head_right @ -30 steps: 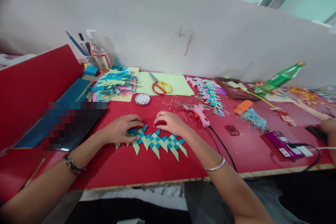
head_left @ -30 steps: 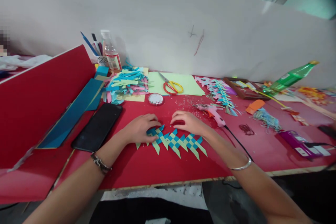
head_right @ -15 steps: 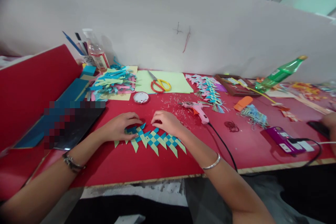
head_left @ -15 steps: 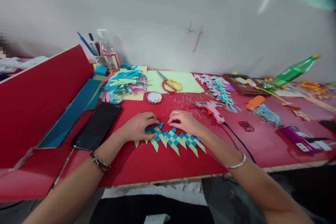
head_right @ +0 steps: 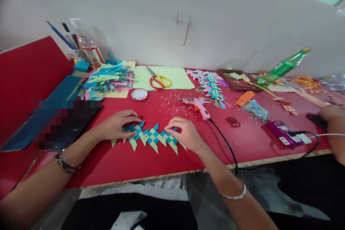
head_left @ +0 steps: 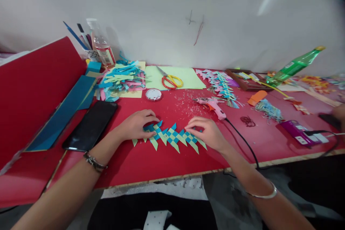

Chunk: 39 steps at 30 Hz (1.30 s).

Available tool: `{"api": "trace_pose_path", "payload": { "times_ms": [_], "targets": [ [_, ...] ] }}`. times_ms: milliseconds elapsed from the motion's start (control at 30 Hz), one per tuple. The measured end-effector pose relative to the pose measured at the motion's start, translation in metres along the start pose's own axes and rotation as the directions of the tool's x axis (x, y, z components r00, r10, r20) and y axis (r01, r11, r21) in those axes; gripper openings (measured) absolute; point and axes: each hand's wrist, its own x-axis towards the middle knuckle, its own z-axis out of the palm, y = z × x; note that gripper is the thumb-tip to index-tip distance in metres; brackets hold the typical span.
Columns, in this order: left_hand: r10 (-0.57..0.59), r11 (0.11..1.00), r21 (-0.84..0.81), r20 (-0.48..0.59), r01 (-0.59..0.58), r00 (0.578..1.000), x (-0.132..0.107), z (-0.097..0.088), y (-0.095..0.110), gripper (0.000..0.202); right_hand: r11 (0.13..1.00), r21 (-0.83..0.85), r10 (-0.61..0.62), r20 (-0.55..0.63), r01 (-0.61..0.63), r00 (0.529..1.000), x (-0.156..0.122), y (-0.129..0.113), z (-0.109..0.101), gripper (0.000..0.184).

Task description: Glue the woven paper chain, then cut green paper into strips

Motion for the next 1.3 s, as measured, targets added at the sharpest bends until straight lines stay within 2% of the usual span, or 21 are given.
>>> {"api": "trace_pose_path", "payload": {
  "times_ms": [200,700,867,1100,1300],
  "targets": [
    [-0.02,1.0,0.005,0.008,0.02,1.0,0.0,0.002,-0.001,0.038,0.997,0.048,0.064,0.027,-0.066,0.998,-0.021,0.009,0.012,0.011],
    [-0.018,1.0,-0.007,0.006,0.018,1.0,0.001,0.002,-0.003,0.037,1.0,-0.004,0.025,0.031,-0.025,0.999,-0.02,0.011,0.017,0.013],
    [-0.012,1.0,-0.01,0.01,0.013,1.0,0.0,0.001,-0.003,0.038,0.999,0.001,0.045,-0.007,-0.045,0.999,-0.022,0.011,0.015,0.011],
    [-0.013,1.0,-0.009,0.009,0.013,1.0,-0.001,0.002,-0.003,0.037,0.999,-0.036,-0.021,-0.002,0.021,1.0,-0.024,0.013,0.017,0.01],
    [-0.001,1.0,-0.011,-0.004,0.0,1.0,0.0,0.002,-0.003,0.038,0.988,-0.131,-0.081,0.0,0.081,0.997,-0.025,0.014,0.02,0.011]
  ]
}}
